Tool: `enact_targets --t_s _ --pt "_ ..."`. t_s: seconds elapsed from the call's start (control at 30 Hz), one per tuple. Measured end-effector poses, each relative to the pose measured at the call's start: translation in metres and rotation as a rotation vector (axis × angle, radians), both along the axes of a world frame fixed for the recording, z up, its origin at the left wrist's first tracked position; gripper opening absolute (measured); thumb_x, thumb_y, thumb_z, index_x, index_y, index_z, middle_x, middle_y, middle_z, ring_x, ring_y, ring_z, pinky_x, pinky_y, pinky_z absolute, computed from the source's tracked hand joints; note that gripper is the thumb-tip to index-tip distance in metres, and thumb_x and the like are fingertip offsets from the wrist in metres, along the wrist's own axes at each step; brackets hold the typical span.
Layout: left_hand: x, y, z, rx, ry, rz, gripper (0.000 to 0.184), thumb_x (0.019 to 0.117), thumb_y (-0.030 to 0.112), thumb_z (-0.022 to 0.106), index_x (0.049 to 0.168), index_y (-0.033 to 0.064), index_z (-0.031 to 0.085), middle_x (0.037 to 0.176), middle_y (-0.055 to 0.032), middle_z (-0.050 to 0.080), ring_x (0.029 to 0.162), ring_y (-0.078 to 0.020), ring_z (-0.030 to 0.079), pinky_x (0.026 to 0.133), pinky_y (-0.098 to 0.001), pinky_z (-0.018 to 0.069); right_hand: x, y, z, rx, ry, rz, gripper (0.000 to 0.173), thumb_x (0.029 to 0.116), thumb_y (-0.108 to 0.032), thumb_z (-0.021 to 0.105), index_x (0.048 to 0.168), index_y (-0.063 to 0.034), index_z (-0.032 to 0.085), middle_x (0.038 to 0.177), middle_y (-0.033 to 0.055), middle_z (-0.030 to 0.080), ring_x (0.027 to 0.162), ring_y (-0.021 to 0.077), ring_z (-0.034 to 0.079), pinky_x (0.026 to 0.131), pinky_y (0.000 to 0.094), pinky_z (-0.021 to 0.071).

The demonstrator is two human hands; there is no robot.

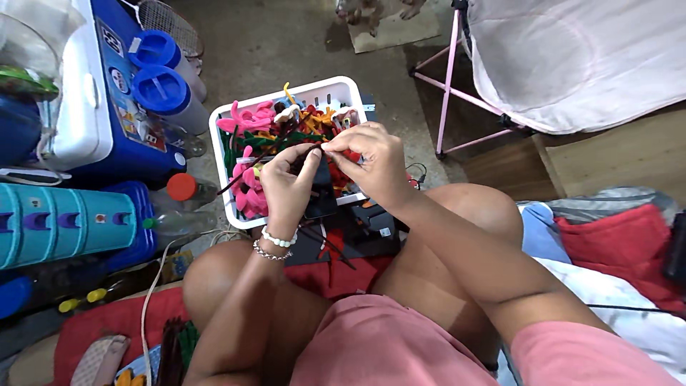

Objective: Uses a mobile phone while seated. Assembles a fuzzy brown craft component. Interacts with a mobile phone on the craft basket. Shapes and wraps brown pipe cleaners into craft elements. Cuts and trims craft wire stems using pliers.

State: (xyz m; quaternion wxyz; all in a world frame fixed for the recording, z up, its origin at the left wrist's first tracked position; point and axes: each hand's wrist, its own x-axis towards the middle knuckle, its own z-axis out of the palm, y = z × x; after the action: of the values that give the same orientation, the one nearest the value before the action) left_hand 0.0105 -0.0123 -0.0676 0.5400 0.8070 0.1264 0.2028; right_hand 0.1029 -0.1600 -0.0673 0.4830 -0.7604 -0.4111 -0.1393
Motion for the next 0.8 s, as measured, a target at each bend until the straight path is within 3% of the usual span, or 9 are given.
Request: enact_targets --t_s 0.13,0.37,0.47,0.57,0.7,0.8 --pt "0.000 -0.002 0.001 -0.036 0.002 0.015 0.016 0.1015 0.017 0.065 0.109 0.0066 0.074 0.088 0.0019 0.072 0.067 0.0003 0.063 0.060 -0.0163 0.0521 -0.004 -0.002 0.005 -0.033 -0.052 -0.017 0.007 0.0872 -0.005 0.077 0.094 -0.0057 0.079 0.098 0.0071 0.077 0.097 0.0215 0.072 0.101 0.0513 0.0474" --pt "-0.002 0.003 0.005 0.006 0.025 -0.021 0.015 0.1009 0.018 0.066 0.108 0.0082 0.075 0.084 0.0018 0.071 0.061 0.0001 0.061 0.054 -0.0162 0.0495 0.000 -0.002 0.005 -0.065 -0.089 0.023 0.007 0.0892 -0.004 0.074 0.095 -0.0040 0.078 0.100 0.0092 0.075 0.098 0.0239 0.070 0.100 0.0511 0.0477" --pt "0.001 0.010 0.003 0.056 -0.010 -0.069 0.013 0.0993 0.013 0.067 0.106 0.0054 0.075 0.088 0.0012 0.073 0.070 0.0027 0.064 0.063 -0.0144 0.0524 0.005 -0.005 0.004 -0.098 -0.086 0.077 0.007 0.0915 -0.006 0.072 0.096 -0.0053 0.078 0.100 0.0082 0.076 0.100 0.0237 0.070 0.102 0.0495 0.0478" --pt "-0.002 0.012 0.006 0.057 0.054 -0.104 0.014 0.1011 0.018 0.065 0.106 0.0085 0.075 0.084 0.0016 0.071 0.063 -0.0003 0.061 0.055 -0.0164 0.0495 0.011 -0.006 0.004 -0.122 -0.099 0.114 0.008 0.0927 -0.007 0.071 0.096 -0.0057 0.078 0.100 0.0077 0.077 0.099 0.0219 0.071 0.104 0.0491 0.0454" --pt "-0.005 0.012 0.012 -0.111 0.134 -0.138 0.017 0.1032 0.024 0.063 0.108 0.0110 0.073 0.080 0.0008 0.068 0.057 -0.0044 0.058 0.050 -0.0184 0.0477 0.013 -0.005 0.004 -0.131 -0.092 0.071 0.010 0.0945 -0.009 0.069 0.098 -0.0060 0.078 0.100 0.0079 0.076 0.099 0.0209 0.071 0.105 0.0513 0.0440" --pt "-0.004 0.009 0.011 -0.319 0.130 -0.148 0.015 0.1031 0.020 0.063 0.112 0.0126 0.072 0.085 0.0026 0.067 0.063 -0.0031 0.058 0.056 -0.0166 0.0492 0.014 -0.005 0.006 -0.126 -0.100 0.051 0.009 0.0950 -0.010 0.069 0.098 -0.0062 0.077 0.100 0.0082 0.076 0.099 0.0215 0.071 0.106 0.0515 0.0429"
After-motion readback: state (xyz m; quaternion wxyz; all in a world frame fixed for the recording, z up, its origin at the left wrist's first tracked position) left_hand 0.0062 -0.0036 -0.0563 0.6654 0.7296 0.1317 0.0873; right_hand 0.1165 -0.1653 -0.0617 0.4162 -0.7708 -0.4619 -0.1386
